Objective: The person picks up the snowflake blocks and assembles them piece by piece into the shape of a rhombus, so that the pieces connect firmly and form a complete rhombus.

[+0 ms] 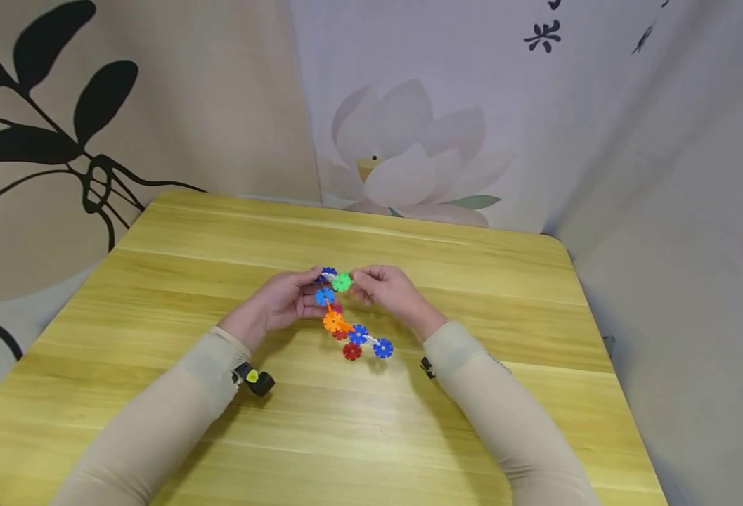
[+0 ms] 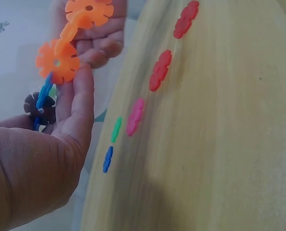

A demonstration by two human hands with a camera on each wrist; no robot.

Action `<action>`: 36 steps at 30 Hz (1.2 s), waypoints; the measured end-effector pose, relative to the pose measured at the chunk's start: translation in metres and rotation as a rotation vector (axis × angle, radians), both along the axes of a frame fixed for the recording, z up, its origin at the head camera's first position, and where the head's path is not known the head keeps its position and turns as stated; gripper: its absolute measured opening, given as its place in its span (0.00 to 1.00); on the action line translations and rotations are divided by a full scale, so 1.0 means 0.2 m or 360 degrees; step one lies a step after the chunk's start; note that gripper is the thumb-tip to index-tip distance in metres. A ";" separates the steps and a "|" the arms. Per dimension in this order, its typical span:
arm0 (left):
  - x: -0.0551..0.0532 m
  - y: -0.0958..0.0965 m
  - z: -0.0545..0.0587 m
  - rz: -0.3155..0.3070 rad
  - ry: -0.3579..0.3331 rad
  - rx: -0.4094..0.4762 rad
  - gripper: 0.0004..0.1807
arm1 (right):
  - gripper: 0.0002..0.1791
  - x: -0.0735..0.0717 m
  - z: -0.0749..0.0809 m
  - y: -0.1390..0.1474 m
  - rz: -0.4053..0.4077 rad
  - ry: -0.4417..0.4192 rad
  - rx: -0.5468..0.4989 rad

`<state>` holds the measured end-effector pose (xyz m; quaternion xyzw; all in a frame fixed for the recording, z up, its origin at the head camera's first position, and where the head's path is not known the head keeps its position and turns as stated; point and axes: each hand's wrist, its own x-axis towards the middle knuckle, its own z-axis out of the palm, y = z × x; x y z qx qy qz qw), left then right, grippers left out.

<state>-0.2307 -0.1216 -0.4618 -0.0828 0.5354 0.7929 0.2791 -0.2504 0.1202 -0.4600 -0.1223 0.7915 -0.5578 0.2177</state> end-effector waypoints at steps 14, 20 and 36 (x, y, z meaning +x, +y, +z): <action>0.02 0.05 0.00 0.0016 0.0084 -0.0129 0.17 | 0.14 0.05 0.03 -0.05 -0.0304 -0.0271 -0.0200; 0.02 0.03 0.01 -0.0003 0.0111 -0.0146 0.15 | 0.19 0.03 0.04 -0.04 -0.0223 -0.0213 -0.0049; 0.01 -0.04 -0.02 0.0028 0.0034 0.0036 0.15 | 0.16 -0.18 -0.10 -0.11 0.0388 0.0801 0.1108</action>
